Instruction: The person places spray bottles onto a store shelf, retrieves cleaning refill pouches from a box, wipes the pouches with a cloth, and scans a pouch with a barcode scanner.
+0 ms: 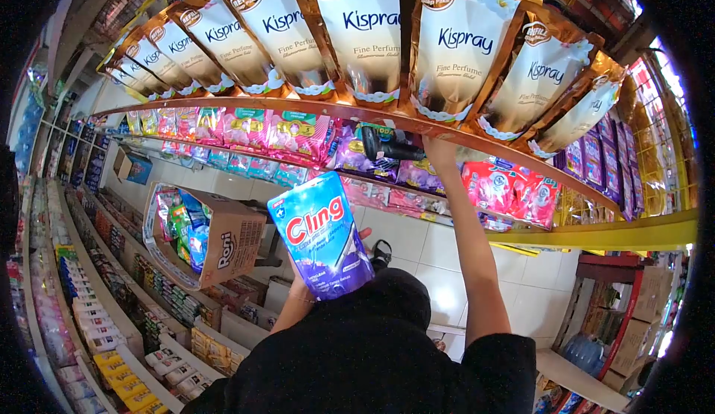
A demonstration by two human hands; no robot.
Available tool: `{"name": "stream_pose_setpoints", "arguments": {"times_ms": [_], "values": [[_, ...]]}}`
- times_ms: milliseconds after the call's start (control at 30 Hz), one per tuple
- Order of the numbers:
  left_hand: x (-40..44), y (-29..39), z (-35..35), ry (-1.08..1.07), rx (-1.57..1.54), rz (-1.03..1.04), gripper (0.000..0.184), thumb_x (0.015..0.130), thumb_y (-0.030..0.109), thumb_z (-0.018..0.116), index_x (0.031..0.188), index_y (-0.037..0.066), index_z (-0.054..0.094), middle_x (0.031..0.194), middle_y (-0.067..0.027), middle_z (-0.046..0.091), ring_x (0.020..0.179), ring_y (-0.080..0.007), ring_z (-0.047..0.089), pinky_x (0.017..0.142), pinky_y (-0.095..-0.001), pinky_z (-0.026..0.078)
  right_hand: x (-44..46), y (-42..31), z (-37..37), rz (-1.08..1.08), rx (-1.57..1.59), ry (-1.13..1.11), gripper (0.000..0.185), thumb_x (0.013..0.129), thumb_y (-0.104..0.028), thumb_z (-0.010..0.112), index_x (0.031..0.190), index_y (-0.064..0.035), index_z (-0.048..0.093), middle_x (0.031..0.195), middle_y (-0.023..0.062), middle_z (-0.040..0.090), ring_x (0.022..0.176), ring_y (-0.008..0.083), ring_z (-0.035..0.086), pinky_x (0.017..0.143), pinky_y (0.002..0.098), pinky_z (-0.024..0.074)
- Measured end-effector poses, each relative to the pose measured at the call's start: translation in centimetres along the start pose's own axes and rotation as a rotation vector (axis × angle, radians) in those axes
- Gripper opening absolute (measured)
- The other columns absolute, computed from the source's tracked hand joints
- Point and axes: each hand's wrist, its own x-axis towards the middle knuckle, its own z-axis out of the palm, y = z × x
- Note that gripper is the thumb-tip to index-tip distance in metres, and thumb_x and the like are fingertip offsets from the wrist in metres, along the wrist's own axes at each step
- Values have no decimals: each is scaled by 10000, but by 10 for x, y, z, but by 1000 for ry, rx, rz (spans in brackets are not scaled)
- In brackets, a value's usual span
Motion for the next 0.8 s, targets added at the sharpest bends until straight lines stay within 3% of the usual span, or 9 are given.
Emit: {"name": "stream_pose_setpoints", "arguments": {"times_ms": [67, 100, 133, 167, 200, 267, 400, 533, 800], "values": [[3, 2, -8, 2, 34, -17, 884, 837, 697, 356, 1441, 61, 253, 1436, -176, 357, 1320, -509, 250, 1032, -628, 303, -6, -73, -73, 306, 283, -321, 391, 778, -229, 599, 1136, -69, 607, 1136, 174, 602, 1017, 341, 565, 889, 415, 438], [6, 2, -9, 6, 66, -24, 874, 841, 687, 360, 1440, 59, 255, 1435, -171, 361, 1324, -501, 250, 1041, -620, 296, -23, -117, -103, 37, 358, -46, 390, 764, -170, 589, 1136, -54, 599, 1110, 157, 610, 997, 340, 566, 869, 383, 441], [10, 3, -10, 8, 98, -33, 865, 845, 678, 364, 1439, 58, 257, 1434, -166, 364, 1328, -494, 250, 1050, -612, 290, -37, -144, -119, -174, 590, -48, 417, 745, -155, 606, 1153, -71, 612, 1040, 145, 618, 990, 353, 564, 885, 439, 438], [15, 0, -12, 162, 410, 157, 804, 891, 636, 321, 1439, 52, 247, 1415, -209, 368, 1292, -471, 339, 1044, -545, 350, -65, -168, -134, -215, 725, -233, 470, 728, -166, 635, 1194, -112, 600, 1049, 125, 615, 1102, 320, 542, 926, 430, 431], [17, -1, -14, 234, 498, 166, 805, 890, 637, 317, 1440, 53, 246, 1416, -211, 366, 1293, -470, 339, 1045, -546, 347, -84, -186, -145, -379, 846, -437, 487, 669, -58, 651, 1139, -181, 626, 1135, 60, 601, 1092, 284, 556, 933, 421, 439], [25, -6, -20, 226, 498, 112, 806, 889, 640, 309, 1441, 56, 244, 1417, -214, 361, 1294, -467, 338, 1049, -547, 339, -118, -197, -146, -722, 591, -465, 494, 714, -125, 657, 1181, -276, 610, 1129, 28, 579, 1163, 261, 517, 958, 409, 429], [31, -20, -38, 123, 332, -44, 809, 887, 646, 292, 1445, 61, 240, 1420, -220, 352, 1295, -463, 336, 1055, -551, 325, -99, -172, -117, -600, 620, -310, 567, 602, -34, 661, 1094, -317, 639, 1154, 5, 564, 1097, 264, 519, 938, 410, 444], [27, -36, -45, 53, 140, -116, 813, 885, 651, 276, 1448, 67, 236, 1423, -226, 342, 1297, -459, 334, 1062, -555, 310, -46, -157, -107, -323, 381, -243, 545, 622, -9, 663, 1093, -281, 631, 1162, -23, 569, 1018, 265, 514, 885, 370, 460], [25, -21, -42, -164, 28, -206, 820, 881, 662, 243, 1456, 78, 228, 1429, -237, 323, 1300, -450, 330, 1076, -563, 281, -117, -172, -167, -435, 726, -653, 521, 614, 28, 647, 1034, -281, 668, 1224, -74, 586, 1027, 238, 525, 918, 386, 450]]}}
